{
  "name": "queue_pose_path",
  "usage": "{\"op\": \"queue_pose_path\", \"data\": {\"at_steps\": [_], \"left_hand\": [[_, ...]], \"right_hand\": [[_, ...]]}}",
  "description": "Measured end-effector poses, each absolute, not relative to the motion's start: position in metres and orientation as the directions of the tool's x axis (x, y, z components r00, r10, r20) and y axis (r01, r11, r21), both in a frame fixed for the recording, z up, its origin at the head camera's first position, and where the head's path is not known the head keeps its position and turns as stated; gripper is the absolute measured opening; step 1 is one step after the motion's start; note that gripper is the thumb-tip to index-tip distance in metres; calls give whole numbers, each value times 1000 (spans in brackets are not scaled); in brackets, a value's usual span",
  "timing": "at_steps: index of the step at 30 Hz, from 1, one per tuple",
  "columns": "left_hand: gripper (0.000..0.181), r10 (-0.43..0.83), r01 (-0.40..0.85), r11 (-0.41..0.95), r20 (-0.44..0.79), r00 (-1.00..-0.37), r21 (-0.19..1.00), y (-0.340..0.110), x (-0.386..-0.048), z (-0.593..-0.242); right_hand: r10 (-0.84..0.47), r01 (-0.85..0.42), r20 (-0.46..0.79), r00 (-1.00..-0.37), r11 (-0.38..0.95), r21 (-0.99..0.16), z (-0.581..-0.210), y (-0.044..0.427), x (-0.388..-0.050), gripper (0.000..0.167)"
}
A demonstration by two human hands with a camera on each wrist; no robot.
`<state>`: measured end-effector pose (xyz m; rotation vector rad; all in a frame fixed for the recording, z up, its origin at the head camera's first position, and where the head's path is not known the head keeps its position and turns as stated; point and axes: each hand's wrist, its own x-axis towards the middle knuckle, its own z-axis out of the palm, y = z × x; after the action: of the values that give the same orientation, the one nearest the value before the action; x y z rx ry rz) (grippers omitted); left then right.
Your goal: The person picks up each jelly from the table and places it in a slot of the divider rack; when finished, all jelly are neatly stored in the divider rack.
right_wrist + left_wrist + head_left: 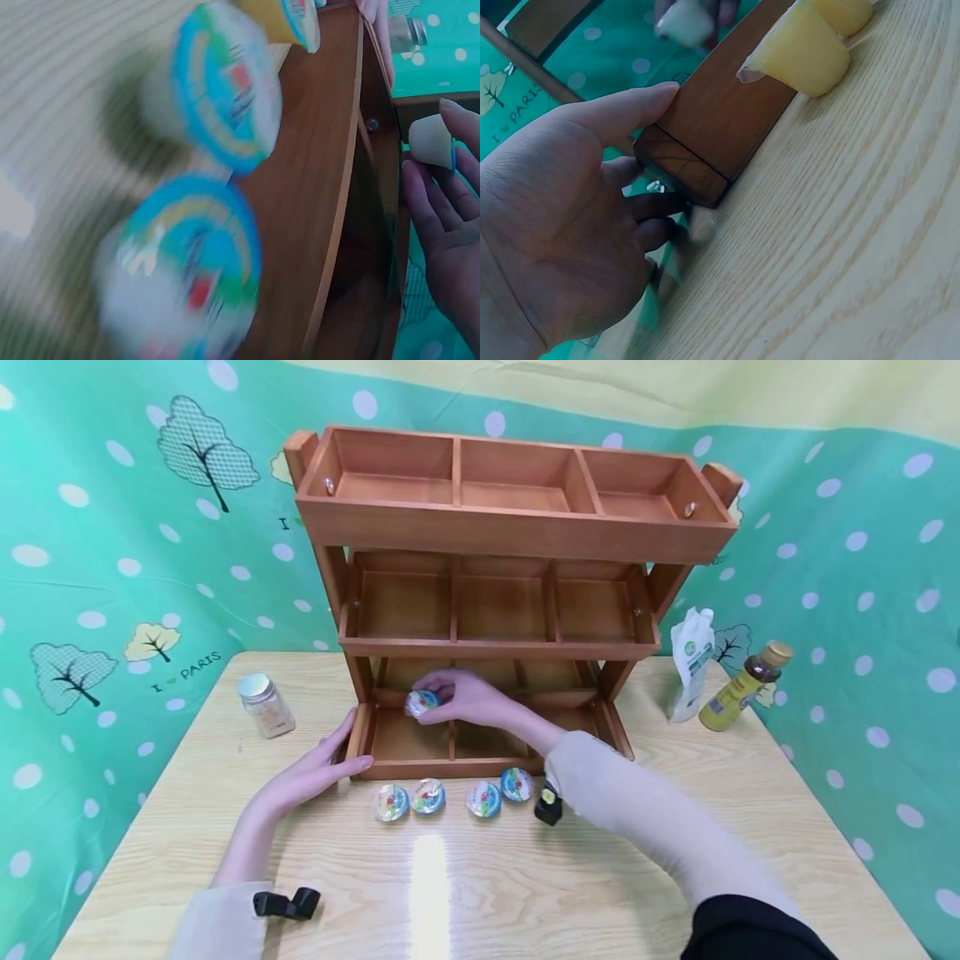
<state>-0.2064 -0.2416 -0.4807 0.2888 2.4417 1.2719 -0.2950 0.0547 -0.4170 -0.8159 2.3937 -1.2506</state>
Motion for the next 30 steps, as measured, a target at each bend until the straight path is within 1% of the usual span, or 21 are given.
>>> {"op": "queue_pose_path", "data": {"at_steps": [6, 11, 18, 26, 30], "left_hand": [[94, 344, -7, 558, -238, -908, 830, -243, -206, -479], [93, 353, 4, 557, -232, -906, 831, -244, -206, -479], [93, 357, 15, 568, -229, -906, 823, -243, -208, -480], [95, 349, 6, 575, -238, -906, 818, -245, -206, -478], [95, 353, 3, 570, -243, -903, 821, -243, -207, -479]], "right_hand": [[-641, -362, -28, -767, 469, -805, -427, 21, -304, 51], [-654, -375, -43, -755, 485, -790, -438, 3, -305, 51], [-636, -400, -63, -769, 556, -729, -449, -7, -303, 47], [-635, -461, -61, -770, 619, -636, -450, -13, -299, 47], [-624, -457, -73, -778, 642, -615, -451, -11, -297, 47]]}}
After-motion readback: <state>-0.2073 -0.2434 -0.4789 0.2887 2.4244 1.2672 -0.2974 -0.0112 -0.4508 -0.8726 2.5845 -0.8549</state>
